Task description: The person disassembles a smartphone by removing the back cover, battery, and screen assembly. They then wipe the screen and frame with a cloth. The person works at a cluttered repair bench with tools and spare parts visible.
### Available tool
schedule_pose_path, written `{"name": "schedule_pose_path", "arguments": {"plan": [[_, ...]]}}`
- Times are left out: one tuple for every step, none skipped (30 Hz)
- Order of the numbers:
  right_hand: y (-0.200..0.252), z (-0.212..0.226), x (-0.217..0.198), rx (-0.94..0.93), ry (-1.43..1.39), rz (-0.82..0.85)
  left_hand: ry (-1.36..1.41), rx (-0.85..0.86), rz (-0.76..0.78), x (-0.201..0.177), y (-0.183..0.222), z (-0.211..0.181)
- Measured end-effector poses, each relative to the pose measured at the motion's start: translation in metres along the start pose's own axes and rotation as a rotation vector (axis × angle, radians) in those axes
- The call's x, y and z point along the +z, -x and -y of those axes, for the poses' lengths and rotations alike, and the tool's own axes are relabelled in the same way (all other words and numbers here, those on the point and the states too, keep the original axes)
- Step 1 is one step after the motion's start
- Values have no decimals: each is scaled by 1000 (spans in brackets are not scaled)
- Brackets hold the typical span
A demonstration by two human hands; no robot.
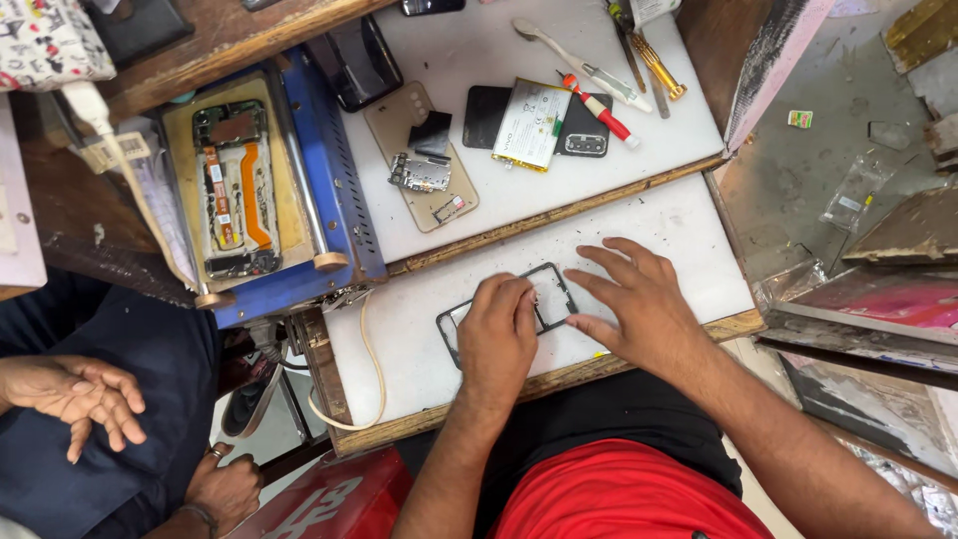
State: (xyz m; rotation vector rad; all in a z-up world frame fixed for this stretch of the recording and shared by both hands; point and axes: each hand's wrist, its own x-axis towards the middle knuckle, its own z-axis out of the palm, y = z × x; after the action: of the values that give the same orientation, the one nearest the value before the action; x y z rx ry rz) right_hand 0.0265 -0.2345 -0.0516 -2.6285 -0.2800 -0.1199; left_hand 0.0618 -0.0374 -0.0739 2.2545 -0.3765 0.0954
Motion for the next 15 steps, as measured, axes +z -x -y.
{"name": "schedule_pose_path", "arguments": {"plan": [[1, -2, 4, 1, -2, 15, -14, 2, -4, 4, -4, -2], [3, -4, 9, 4, -5, 31, -29, 3, -6, 8, -7, -4], [5, -6, 13, 6, -7, 47, -41, 6, 18, 10, -9, -5], [7, -9, 16, 18, -3, 49, -54, 8, 40, 13, -12, -5], [8, -12, 19, 30, 2, 51, -67, 11, 61, 16, -14, -5], [10, -13, 22, 46, 4, 56, -65, 9, 58, 18, -14, -5], [12, -14, 24, 41, 6, 58, -63, 7, 55, 20, -14, -4], [13, -16, 25, 35, 12, 54, -59, 12, 50, 22, -17, -4], [13, -17, 26, 29, 19, 50, -64, 6, 69, 23, -19, -3], [13, -18, 26, 31, 17, 51, -72, -4, 84, 24, -20, -3], [12, -19, 27, 34, 15, 53, -79, -15, 100, 25, -21, -2], [12, -19, 27, 33, 12, 57, -87, -11, 102, 25, -21, -1], [13, -19, 27, 35, 6, 56, -95, -6, 103, 25, -21, 0], [12, -19, 27, 35, 1, 54, -103, -2, 103, 26, -21, 1], [12, -19, 27, 35, -3, 53, -105, -5, 110, 27, -22, 2]]}}
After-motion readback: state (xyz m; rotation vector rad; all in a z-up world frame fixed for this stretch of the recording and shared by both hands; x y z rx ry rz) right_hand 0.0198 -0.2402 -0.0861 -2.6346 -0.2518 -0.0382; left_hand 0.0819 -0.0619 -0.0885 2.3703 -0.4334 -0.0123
